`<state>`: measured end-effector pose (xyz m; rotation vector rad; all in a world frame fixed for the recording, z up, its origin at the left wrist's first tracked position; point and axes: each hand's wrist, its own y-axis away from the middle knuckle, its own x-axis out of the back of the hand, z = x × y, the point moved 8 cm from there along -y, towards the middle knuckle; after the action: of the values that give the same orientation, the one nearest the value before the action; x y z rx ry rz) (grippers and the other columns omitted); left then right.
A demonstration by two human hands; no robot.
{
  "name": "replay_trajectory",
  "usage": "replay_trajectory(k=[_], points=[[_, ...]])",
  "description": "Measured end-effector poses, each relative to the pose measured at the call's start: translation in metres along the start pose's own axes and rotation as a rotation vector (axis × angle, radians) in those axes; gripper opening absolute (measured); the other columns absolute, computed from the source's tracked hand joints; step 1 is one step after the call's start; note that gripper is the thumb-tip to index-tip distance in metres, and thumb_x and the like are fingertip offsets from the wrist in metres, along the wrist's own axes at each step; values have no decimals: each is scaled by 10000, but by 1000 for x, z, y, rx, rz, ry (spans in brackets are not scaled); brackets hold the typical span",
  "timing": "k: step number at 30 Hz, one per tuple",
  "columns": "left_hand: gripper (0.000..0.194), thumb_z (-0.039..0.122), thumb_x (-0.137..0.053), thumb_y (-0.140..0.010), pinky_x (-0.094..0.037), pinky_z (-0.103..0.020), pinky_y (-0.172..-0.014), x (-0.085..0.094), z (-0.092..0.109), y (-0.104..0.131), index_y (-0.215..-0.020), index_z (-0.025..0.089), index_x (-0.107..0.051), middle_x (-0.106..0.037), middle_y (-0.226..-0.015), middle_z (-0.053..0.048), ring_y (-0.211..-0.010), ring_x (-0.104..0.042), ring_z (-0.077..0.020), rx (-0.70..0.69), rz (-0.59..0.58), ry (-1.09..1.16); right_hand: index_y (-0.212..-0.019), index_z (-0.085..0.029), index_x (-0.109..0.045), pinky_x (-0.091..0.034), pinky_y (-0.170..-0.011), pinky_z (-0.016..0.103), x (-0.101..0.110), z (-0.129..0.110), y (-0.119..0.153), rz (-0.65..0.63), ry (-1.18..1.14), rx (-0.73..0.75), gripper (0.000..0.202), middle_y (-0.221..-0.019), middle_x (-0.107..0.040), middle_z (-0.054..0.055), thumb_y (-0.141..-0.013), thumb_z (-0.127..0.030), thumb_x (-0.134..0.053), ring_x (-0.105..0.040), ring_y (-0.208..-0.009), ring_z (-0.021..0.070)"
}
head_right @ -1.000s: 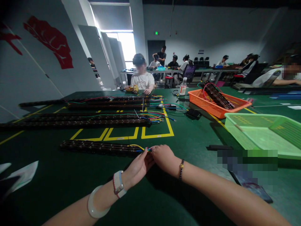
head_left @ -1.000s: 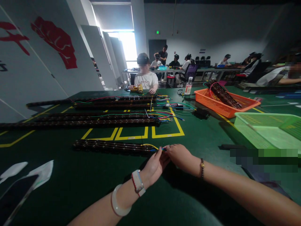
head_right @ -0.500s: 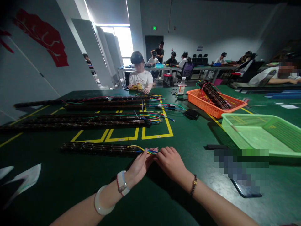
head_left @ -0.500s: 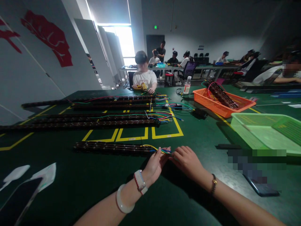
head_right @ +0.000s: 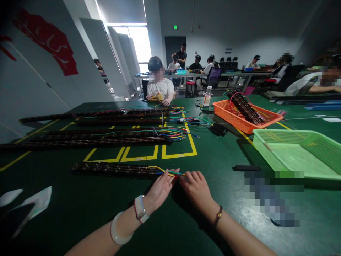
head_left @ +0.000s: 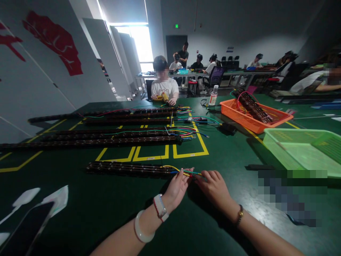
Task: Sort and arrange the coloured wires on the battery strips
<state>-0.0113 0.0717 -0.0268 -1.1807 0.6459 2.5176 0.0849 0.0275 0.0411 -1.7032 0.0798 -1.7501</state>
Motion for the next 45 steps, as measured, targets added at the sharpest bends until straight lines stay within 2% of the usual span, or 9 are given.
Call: replay_trajectory(k=[9,18,21,26,32,35,40,45], points=[[236,332,-491,-890,-345,-370,-1044,3,-1,2,-898,142,-632,-634,-1118,-127,-1130,-540,-194,17,49,9,-908,-225,-673,-347,-764,320,-16,-1,-1,-82,-117,-70,120,-960,-580,76,-836,-191,-584,-459,-819,200],[291,399,-518,-861,-381,-359,-1001,-3,3,3,-869,127,-620,-676,-946,-108,-1012,-591,-186,-57,49,-78,-801,-230,-693,-341,-775,318,7,18,-3,53,-333,-236,129,-882,-526,65,-846,-250,-574,-437,-837,192],[305,428,-521,-849,-384,-363,-997,-6,1,7,-866,137,-609,-671,-945,-109,-1014,-593,-188,-12,69,-76,-796,-243,-700,-333,-770,312,11,27,-11,54,-330,-228,126,-882,-519,58,-843,-268,-586,-436,-843,188],[355,465,-500,-845,-359,-390,-1022,-4,1,11,-940,136,-595,-652,-1027,-133,-1046,-582,-207,15,121,-99,-799,-263,-707,-315,-800,323,11,45,-32,66,-255,-133,141,-904,-542,52,-852,-292,-580,-433,-850,185],[306,410,-511,-858,-385,-458,-991,-2,4,6,-916,120,-590,-649,-1026,-174,-989,-614,-244,34,163,-163,-784,-235,-694,-302,-818,319,-20,64,-66,7,-196,-26,183,-901,-561,48,-872,-312,-554,-438,-844,178],[266,355,-495,-880,-389,-458,-989,-4,5,0,-926,112,-593,-638,-1076,-183,-997,-614,-243,22,129,-157,-824,-227,-695,-315,-780,299,-40,70,-78,-58,-255,-8,186,-841,-565,38,-882,-312,-540,-458,-811,168],[275,346,-473,-893,-399,-450,-984,-2,6,-8,-933,104,-596,-643,-1068,-183,-987,-620,-240,-10,129,-154,-941,-205,-698,-354,-699,257,-66,78,-78,-93,-470,-45,239,-795,-556,37,-906,-331,-498,-497,-758,147],[241,327,-508,-877,-397,-449,-989,-2,6,-9,-886,109,-611,-655,-1020,-172,-966,-624,-236,-14,142,-154,-940,-178,-692,-381,-659,236,-81,81,-72,-95,-608,-40,251,-786,-555,37,-896,-345,-509,-510,-726,134]])
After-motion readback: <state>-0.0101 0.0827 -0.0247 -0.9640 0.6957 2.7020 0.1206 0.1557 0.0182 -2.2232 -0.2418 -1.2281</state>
